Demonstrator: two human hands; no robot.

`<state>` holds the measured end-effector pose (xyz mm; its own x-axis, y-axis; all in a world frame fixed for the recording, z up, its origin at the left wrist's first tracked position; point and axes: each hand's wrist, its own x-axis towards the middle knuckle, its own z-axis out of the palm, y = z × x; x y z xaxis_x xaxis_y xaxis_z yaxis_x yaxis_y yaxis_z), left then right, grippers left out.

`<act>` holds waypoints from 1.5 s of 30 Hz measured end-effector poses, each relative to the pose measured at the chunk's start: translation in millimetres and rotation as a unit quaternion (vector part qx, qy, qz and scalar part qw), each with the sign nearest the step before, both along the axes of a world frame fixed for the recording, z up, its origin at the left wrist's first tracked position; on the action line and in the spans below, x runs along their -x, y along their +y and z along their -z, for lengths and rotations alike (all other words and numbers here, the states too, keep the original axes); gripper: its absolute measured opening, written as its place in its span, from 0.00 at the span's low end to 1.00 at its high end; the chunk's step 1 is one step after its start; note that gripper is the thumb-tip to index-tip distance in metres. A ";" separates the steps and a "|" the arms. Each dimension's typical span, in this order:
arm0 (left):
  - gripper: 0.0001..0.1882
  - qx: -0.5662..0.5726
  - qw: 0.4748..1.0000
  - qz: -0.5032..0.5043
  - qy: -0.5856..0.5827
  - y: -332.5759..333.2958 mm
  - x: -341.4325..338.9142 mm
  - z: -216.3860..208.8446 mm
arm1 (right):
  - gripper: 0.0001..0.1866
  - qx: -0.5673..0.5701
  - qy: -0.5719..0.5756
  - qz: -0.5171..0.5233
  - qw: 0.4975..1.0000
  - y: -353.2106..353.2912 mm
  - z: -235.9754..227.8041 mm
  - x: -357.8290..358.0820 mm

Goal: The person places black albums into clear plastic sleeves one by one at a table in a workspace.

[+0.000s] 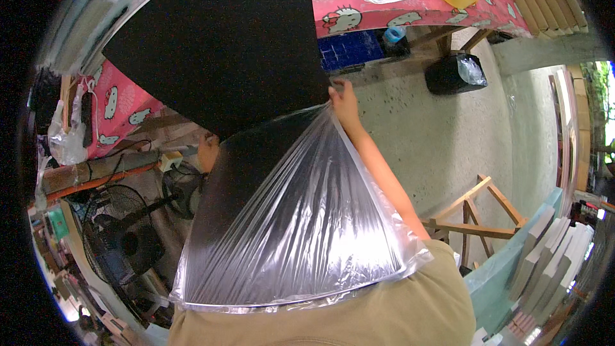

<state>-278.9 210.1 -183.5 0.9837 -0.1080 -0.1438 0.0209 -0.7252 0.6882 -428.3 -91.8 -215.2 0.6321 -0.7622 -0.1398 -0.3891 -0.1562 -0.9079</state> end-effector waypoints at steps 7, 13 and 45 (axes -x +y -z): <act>0.10 -0.071 0.988 0.060 -0.125 14.0 -20.7 30.6 | 0.09 0.217 0.030 0.063 0.974 -35.3 -25.4 -14.6; 0.10 -0.011 0.998 0.061 -0.023 73.4 -17.5 51.9 | 0.11 0.433 -0.147 0.112 0.882 -75.6 -176.9 -40.6; 0.10 0.507 0.791 0.283 0.196 -105.0 7.0 -254.9 | 0.08 -0.084 -0.226 -0.301 0.923 43.2 -306.1 -66.8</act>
<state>-285.9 105.2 71.4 0.6387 -0.7693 0.0170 0.2455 0.2247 0.9430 -361.6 -48.6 90.9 0.9564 -0.2462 0.1570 0.1460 -0.0623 -0.9873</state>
